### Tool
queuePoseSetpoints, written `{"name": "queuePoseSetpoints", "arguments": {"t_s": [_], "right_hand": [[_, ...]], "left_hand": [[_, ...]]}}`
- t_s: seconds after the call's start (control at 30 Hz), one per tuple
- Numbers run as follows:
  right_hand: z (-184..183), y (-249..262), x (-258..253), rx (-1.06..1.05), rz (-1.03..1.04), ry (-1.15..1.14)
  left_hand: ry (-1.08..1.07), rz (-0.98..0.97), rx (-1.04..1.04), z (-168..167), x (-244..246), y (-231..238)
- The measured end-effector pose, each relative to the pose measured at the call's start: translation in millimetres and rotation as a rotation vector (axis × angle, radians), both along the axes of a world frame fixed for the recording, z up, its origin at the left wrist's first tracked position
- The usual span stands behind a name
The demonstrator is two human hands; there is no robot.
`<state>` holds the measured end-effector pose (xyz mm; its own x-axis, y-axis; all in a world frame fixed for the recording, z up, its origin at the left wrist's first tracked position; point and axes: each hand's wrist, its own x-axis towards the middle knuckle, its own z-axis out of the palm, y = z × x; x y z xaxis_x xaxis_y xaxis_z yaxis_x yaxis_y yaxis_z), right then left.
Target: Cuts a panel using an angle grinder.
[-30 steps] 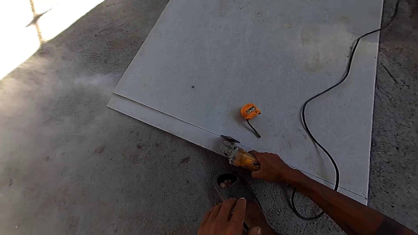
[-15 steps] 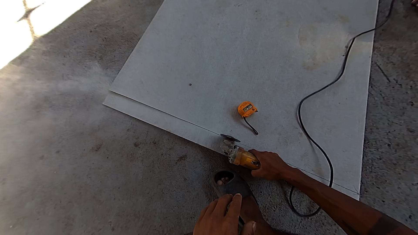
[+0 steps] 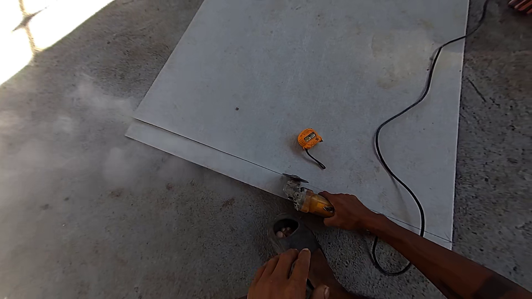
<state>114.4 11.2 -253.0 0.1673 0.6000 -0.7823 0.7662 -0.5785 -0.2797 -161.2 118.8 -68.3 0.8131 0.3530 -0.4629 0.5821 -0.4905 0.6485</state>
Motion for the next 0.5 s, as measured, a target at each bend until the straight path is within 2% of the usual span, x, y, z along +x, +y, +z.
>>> {"name": "queuePoseSetpoints", "arguments": {"t_s": [0.5], "right_hand": [[-1.7,-6.4,6.9,-0.002,0.019,0.001]], "left_hand": [[0.000,0.008,0.020,6.9,-2.2,-3.3]]}}
